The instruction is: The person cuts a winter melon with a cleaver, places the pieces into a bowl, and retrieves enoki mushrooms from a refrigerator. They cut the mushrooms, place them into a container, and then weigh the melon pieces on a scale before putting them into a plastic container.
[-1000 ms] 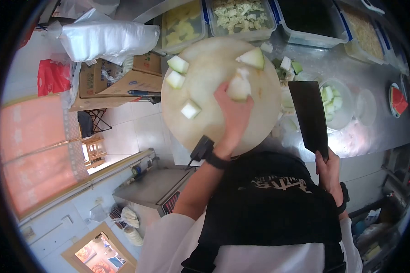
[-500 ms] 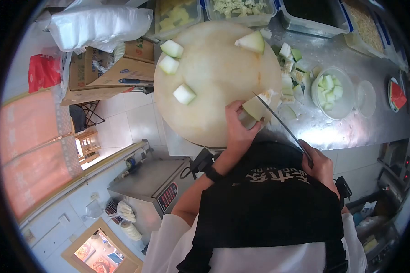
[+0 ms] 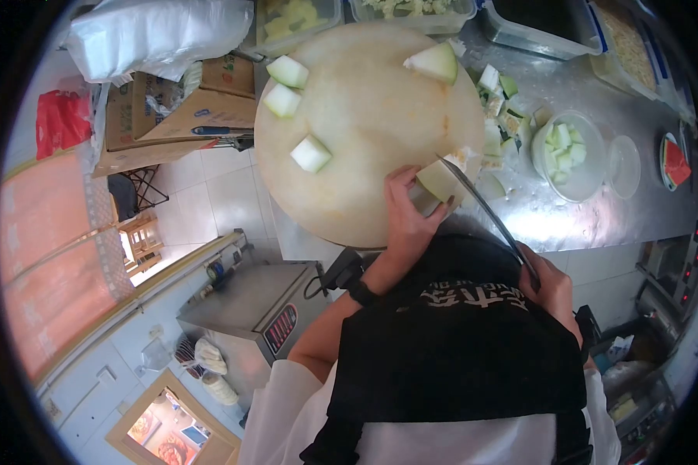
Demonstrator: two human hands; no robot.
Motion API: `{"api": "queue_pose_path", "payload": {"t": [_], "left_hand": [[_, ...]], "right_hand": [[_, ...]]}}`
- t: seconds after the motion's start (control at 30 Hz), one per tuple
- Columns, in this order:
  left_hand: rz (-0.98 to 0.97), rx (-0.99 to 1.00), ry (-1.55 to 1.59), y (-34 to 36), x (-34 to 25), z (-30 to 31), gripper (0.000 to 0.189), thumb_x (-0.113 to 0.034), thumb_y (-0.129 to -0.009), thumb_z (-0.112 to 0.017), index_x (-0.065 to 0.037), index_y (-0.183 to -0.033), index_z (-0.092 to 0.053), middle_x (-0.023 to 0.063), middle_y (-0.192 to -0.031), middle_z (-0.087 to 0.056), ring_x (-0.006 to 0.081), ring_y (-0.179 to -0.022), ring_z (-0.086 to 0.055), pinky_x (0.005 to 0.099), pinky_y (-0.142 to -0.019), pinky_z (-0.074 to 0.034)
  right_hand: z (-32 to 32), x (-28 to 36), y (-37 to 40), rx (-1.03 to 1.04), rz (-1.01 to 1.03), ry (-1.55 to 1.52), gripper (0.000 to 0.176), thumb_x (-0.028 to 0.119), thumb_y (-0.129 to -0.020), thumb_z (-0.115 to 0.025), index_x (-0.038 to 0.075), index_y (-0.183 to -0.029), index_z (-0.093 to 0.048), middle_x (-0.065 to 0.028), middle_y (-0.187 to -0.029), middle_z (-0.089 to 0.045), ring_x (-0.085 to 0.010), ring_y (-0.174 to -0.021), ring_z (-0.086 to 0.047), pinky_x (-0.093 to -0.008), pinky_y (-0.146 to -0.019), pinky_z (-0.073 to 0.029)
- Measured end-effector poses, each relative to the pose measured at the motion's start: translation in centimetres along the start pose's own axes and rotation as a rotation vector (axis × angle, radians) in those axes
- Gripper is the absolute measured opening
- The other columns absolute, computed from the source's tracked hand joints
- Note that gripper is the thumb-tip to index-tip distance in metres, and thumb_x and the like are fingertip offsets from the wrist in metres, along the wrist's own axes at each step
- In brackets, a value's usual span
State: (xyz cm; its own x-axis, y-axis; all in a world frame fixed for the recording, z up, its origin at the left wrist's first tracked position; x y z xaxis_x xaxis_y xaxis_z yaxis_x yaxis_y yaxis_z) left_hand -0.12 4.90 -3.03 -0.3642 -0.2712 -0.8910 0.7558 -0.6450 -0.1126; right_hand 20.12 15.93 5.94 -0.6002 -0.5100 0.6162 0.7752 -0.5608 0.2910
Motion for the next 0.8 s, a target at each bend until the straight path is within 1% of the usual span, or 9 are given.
{"api": "queue_pose_path", "payload": {"t": [0.1, 0.2, 0.3, 0.37, 0.5, 0.6, 0.67, 0.8], "left_hand": [[0.015, -0.006, 0.012, -0.1, 0.0, 0.1, 0.065, -0.002, -0.063, -0.077, 0.001, -0.116, -0.039, 0.0168, -0.116, -0.041, 0.0278, -0.107, -0.047, 0.0354, -0.092, -0.043], [-0.001, -0.003, -0.017, 0.0, 0.0, 0.2, 0.066, -0.001, -0.061, -0.077, 0.001, -0.116, -0.04, 0.0172, -0.116, -0.041, 0.0284, -0.107, -0.047, 0.0351, -0.091, -0.043], [0.02, -0.011, 0.008, 0.1, 0.1, 0.2, 0.066, -0.001, -0.061, -0.077, 0.0, -0.116, -0.041, 0.0174, -0.116, -0.041, 0.0289, -0.108, -0.046, 0.0352, -0.091, -0.044], [0.001, -0.013, 0.025, 0.1, 0.2, 0.1, 0.067, -0.001, -0.061, -0.077, 0.0, -0.116, -0.04, 0.0174, -0.116, -0.041, 0.0293, -0.108, -0.046, 0.0353, -0.091, -0.044], [0.008, -0.003, 0.008, 0.1, 0.2, 0.1, 0.066, 0.0, -0.061, -0.076, 0.0, -0.116, -0.04, 0.0176, -0.117, -0.04, 0.0297, -0.108, -0.045, 0.0356, -0.091, -0.043], [0.0, -0.002, 0.022, -0.1, 0.1, 0.1, 0.066, 0.0, -0.061, -0.076, 0.0, -0.117, -0.04, 0.0177, -0.117, -0.04, 0.0297, -0.109, -0.045, 0.0358, -0.091, -0.043], [-0.047, -0.029, -0.002, -0.1, -0.5, 0.3, 0.067, 0.002, -0.059, -0.076, 0.003, -0.116, -0.04, 0.0199, -0.107, -0.045, 0.0354, -0.099, -0.048, 0.0374, -0.083, -0.044], [-0.041, -0.037, 0.027, 0.2, 0.0, 0.1, 0.066, 0.0, -0.061, -0.077, 0.003, -0.116, -0.04, 0.0182, -0.107, -0.045, 0.033, -0.1, -0.049, 0.0375, -0.086, -0.043]], "right_hand": [[-0.1, 0.2, -0.2, 0.02, 0.004, 0.017, 0.045, 0.002, -0.075, -0.061, 0.011, -0.119, -0.058, -0.0138, -0.076, -0.062, -0.0267, -0.06, -0.062, -0.0352, -0.057, -0.05], [0.0, 0.2, -0.2, -0.009, 0.019, 0.005, 0.045, 0.001, -0.075, -0.06, 0.011, -0.119, -0.058, -0.0136, -0.075, -0.062, -0.027, -0.06, -0.062, -0.0353, -0.057, -0.05], [0.2, 0.2, -0.1, 0.032, -0.041, -0.013, 0.045, 0.001, -0.075, -0.06, 0.011, -0.119, -0.058, -0.0137, -0.076, -0.062, -0.0275, -0.062, -0.063, -0.0355, -0.058, -0.051], [0.3, 0.6, -0.4, 0.043, -0.011, 0.048, 0.047, 0.0, -0.074, -0.06, 0.012, -0.119, -0.057, -0.0139, -0.076, -0.063, -0.0282, -0.063, -0.063, -0.0359, -0.058, -0.051], [0.4, 0.8, -0.7, 0.027, 0.011, 0.04, 0.046, 0.002, -0.075, -0.06, 0.013, -0.119, -0.057, -0.0144, -0.078, -0.063, -0.03, -0.064, -0.063, -0.0376, -0.058, -0.051], [-0.1, 1.0, -1.2, 0.068, -0.005, 0.107, 0.042, 0.005, -0.076, -0.059, 0.012, -0.117, -0.057, -0.016, -0.078, -0.064, -0.0325, -0.067, -0.063, -0.04, -0.06, -0.051], [-1.2, 0.9, -1.9, 0.21, -0.151, 0.257, 0.038, 0.007, -0.076, -0.06, 0.011, -0.114, -0.058, -0.0183, -0.078, -0.064, -0.0345, -0.071, -0.063, -0.0414, -0.064, -0.052], [-1.1, 0.6, -3.0, 0.173, -0.093, 0.251, 0.033, 0.008, -0.077, -0.06, 0.009, -0.111, -0.059, -0.0196, -0.073, -0.063, -0.035, -0.071, -0.063, -0.0424, -0.065, -0.051]]}}
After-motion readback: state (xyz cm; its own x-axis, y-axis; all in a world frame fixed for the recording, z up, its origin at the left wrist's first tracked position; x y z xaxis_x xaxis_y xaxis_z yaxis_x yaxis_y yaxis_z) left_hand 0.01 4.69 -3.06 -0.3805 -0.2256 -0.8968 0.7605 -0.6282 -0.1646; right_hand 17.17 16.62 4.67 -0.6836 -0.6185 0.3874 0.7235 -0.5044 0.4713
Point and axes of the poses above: each hand's wrist, its own y-axis away from the middle knuckle, its own z-axis out of the back of the hand, x = y × z, the point moved 5 cm from there along -y, towards the middle knuckle
